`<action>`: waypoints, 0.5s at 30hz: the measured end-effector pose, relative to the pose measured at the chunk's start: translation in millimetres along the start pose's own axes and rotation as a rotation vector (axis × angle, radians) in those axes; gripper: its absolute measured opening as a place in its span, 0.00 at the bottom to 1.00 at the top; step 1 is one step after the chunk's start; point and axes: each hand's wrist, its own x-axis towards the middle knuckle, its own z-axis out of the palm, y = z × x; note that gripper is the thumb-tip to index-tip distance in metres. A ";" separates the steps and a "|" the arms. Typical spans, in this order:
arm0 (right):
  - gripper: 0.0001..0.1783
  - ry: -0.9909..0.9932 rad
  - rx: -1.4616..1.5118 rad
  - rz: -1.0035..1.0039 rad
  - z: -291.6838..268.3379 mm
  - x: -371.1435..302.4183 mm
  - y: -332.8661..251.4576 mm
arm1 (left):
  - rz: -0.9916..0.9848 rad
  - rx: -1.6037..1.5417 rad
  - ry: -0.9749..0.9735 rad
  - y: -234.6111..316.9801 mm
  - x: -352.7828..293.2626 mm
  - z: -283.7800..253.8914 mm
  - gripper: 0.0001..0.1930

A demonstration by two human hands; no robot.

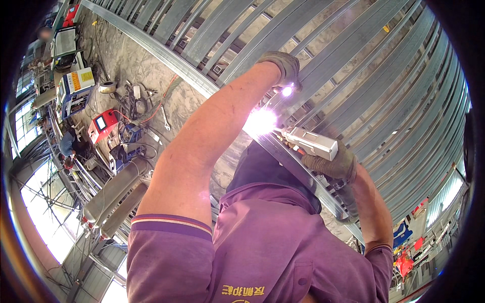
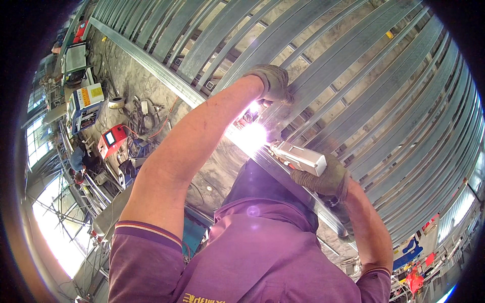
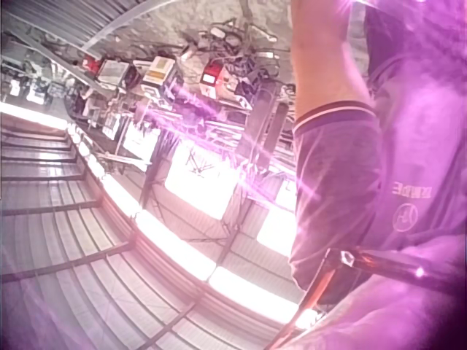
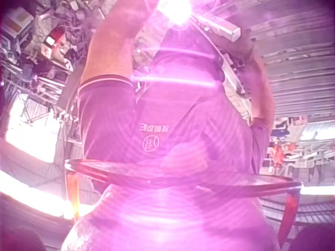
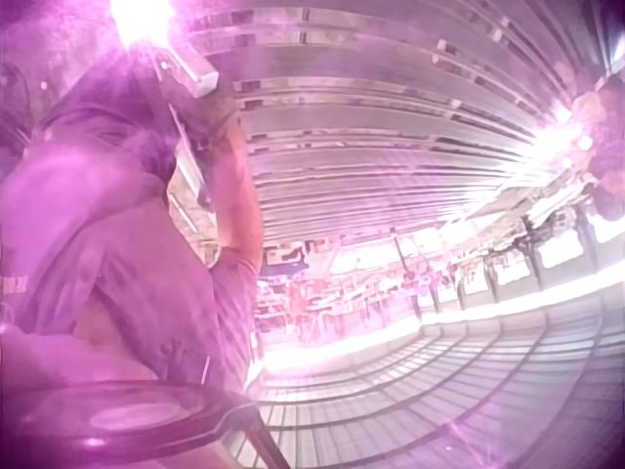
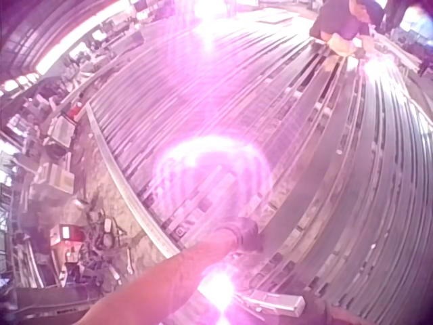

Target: The person welds a metal frame using a handheld welding tool, moving along the seams of a large rectangular structure. Sparks are visible as the welder joins metal bars together in a workshop setting.

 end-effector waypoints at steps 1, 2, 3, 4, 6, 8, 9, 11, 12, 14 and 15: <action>0.39 -0.001 0.012 -0.015 0.2 -0.4 1.2 | 0.017 0.068 0.015 2.4 -1.8 -2.3 0.25; 0.39 0.000 0.010 -0.021 0.1 -0.4 2.6 | 0.035 0.135 0.029 3.8 -2.9 -3.6 0.25; 0.39 0.001 0.008 -0.027 -0.1 -0.2 4.0 | 0.028 0.096 0.026 2.5 -1.6 -2.1 0.25; 0.38 0.000 0.006 -0.034 0.0 0.1 3.9 | 0.019 0.057 0.023 -0.3 -0.7 0.5 0.25; 0.38 0.006 0.023 0.041 -0.9 -4.4 -6.3 | 0.005 0.019 0.014 -3.7 3.0 3.1 0.24; 0.38 0.012 0.046 0.055 -0.3 -6.2 -5.6 | 0.002 0.025 0.000 -1.4 2.1 0.6 0.24; 0.38 0.012 0.059 0.029 1.1 -4.0 3.0 | 0.007 0.058 -0.009 0.3 1.9 -0.9 0.24; 0.37 0.003 0.070 0.012 1.5 -2.4 7.2 | 0.013 0.122 -0.026 3.1 0.9 -3.3 0.23; 0.37 -0.005 0.069 0.020 0.7 -2.3 6.0 | 0.011 0.062 -0.008 0.9 2.8 -0.7 0.23; 0.37 -0.012 0.060 0.039 -0.8 -3.6 0.1 | 0.003 -0.058 0.029 -4.7 4.2 5.2 0.23; 0.37 -0.011 0.054 0.050 -1.3 -5.6 -6.2 | -0.002 -0.030 0.011 -5.4 6.9 5.6 0.23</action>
